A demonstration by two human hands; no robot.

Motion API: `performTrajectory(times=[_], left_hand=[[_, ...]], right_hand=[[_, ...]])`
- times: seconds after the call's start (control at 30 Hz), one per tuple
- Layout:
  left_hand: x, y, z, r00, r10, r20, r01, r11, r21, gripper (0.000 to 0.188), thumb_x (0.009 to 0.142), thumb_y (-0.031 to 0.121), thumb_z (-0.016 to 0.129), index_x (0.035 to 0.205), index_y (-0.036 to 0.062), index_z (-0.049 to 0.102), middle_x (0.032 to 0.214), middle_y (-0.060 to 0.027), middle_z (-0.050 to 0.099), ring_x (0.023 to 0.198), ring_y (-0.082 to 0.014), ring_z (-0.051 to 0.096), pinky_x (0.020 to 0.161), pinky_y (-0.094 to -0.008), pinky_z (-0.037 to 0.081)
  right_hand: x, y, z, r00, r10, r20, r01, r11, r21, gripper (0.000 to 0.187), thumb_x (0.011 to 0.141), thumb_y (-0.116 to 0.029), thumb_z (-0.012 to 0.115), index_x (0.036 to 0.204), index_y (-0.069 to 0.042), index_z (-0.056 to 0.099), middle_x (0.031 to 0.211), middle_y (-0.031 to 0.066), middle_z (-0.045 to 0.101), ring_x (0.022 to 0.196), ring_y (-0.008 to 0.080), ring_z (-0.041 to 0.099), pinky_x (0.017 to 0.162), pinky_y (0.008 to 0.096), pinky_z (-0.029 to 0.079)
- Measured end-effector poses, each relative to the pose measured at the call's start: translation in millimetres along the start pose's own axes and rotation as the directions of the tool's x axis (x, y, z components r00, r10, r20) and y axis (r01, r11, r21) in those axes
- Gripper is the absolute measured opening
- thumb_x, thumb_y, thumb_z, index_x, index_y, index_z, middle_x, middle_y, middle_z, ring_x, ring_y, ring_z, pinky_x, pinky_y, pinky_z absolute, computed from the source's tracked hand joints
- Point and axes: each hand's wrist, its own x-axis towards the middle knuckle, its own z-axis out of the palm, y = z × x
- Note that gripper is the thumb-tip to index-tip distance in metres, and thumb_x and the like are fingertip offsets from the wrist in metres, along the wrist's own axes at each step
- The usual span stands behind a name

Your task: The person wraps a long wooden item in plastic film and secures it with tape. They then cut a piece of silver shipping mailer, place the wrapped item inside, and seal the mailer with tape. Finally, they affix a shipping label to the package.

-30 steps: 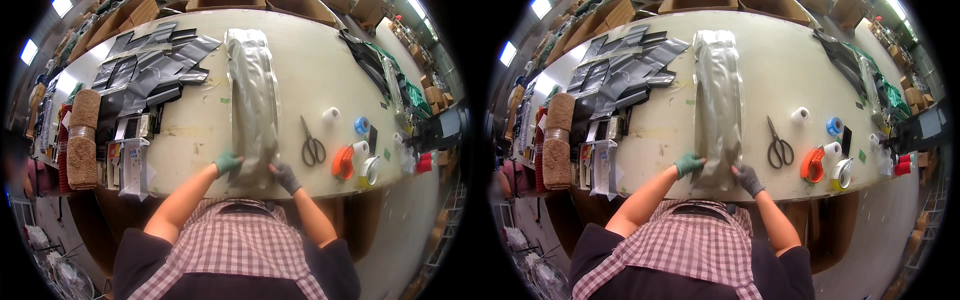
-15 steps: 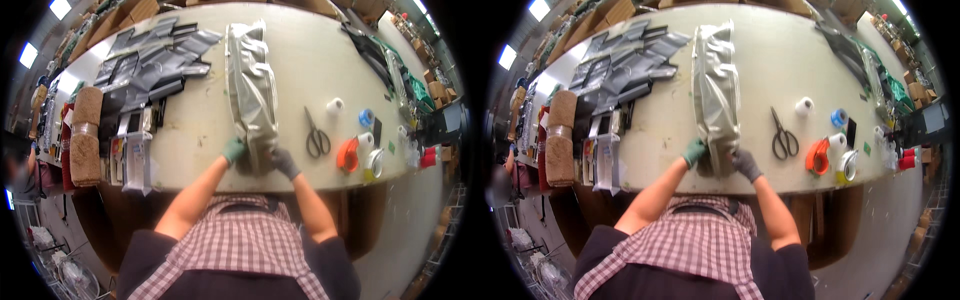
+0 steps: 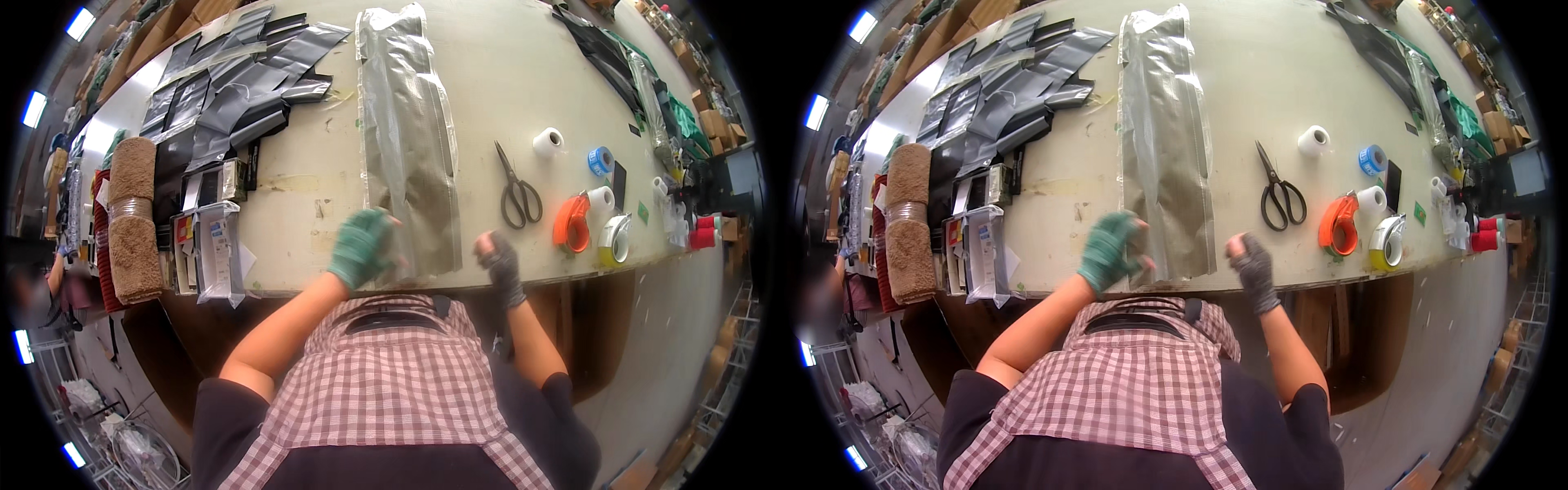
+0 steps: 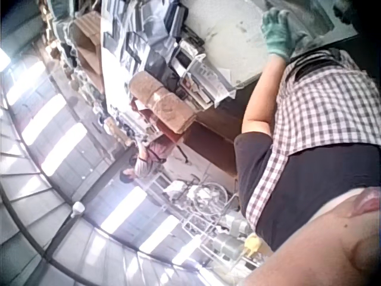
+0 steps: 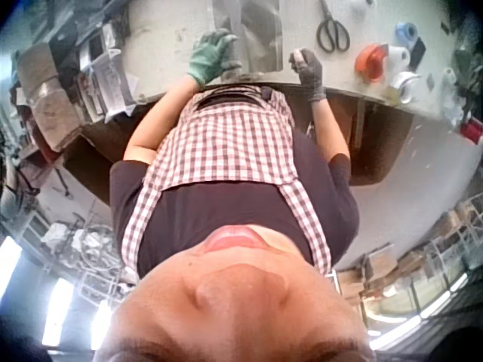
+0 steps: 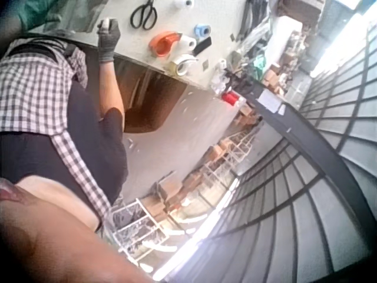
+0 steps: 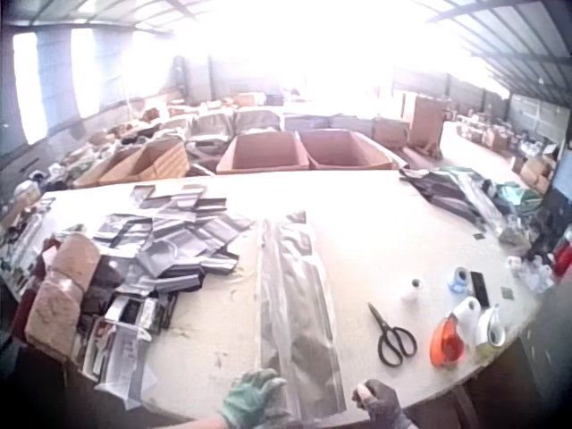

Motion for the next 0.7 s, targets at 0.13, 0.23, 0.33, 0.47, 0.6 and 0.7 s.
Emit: performTrajectory(times=[0.13,0.23,0.33,0.47,0.6,0.7], left_hand=[[-21.8,16.4,64.1,0.950,0.151,0.274,-0.214,0.952,0.217,0.060,0.069,0.041,0.071,0.118,0.0104,0.052,0.123,-0.0153,0.050,0.118,-0.0347,0.045,0.104,-0.0464,0.032],[-16.1,9.5,58.4,0.980,0.090,0.178,-0.075,0.993,-0.086,0.046,0.069,0.020,0.072,0.108,0.0077,0.053,0.106,-0.0122,0.055,0.102,-0.0312,0.053,0.090,-0.0427,0.042],[-10.7,9.7,44.7,0.972,-0.171,0.161,0.217,0.916,-0.337,0.026,0.071,0.017,0.074,0.090,0.0089,0.059,0.086,-0.0086,0.055,0.081,-0.0282,0.056,0.071,-0.0394,0.048],[10.8,38.5,15.2,0.997,-0.005,-0.082,-0.024,0.934,-0.355,0.017,0.074,0.015,0.072,0.089,0.0122,0.065,0.084,-0.0053,0.057,0.069,-0.0260,0.056,0.061,-0.0366,0.048],[19.4,56.6,18.4,0.973,0.224,-0.062,-0.233,0.936,-0.265,0.024,0.073,0.019,0.074,0.095,0.0140,0.066,0.079,-0.0036,0.059,0.071,-0.0254,0.059,0.058,-0.0378,0.049],[42.6,26.4,15.8,0.916,0.359,0.177,-0.231,0.835,-0.499,0.025,0.077,0.021,0.073,0.099,0.0135,0.067,0.086,-0.0061,0.064,0.079,-0.0266,0.062,0.064,-0.0368,0.051]], right_hand=[[-47.8,-11.0,47.9,0.902,-0.001,0.432,0.109,0.968,-0.227,0.016,0.092,-0.016,0.054,0.090,-0.002,0.062,0.080,0.0120,0.062,0.075,0.0232,0.061,0.073,0.0347,0.049],[-58.5,-2.4,54.8,0.875,-0.081,0.477,0.308,0.853,-0.421,0.014,0.090,-0.012,0.051,0.093,-0.003,0.061,0.090,0.0168,0.063,0.085,0.0329,0.061,0.079,0.0393,0.049],[-59.2,-5.2,64.7,0.907,-0.078,0.414,0.226,0.919,-0.323,0.016,0.093,-0.013,0.050,0.099,-0.003,0.061,0.090,0.0163,0.063,0.084,0.0290,0.062,0.080,0.0376,0.049],[-40.9,26.9,99.6,0.984,-0.134,0.116,0.106,0.970,0.218,0.024,0.098,-0.017,0.050,0.116,-0.002,0.057,0.093,0.0090,0.063,0.084,0.0158,0.058,0.077,0.0315,0.049],[21.3,48.4,106.6,0.962,-0.236,0.138,0.252,0.962,-0.107,0.024,0.095,-0.014,0.053,0.116,-0.003,0.057,0.095,0.0094,0.063,0.085,0.0169,0.059,0.077,0.0312,0.049],[58.0,11.1,118.0,0.929,-0.364,0.074,0.371,0.905,-0.209,0.024,0.094,-0.014,0.054,0.115,-0.003,0.057,0.095,0.0096,0.063,0.085,0.0176,0.059,0.077,0.0315,0.050]])
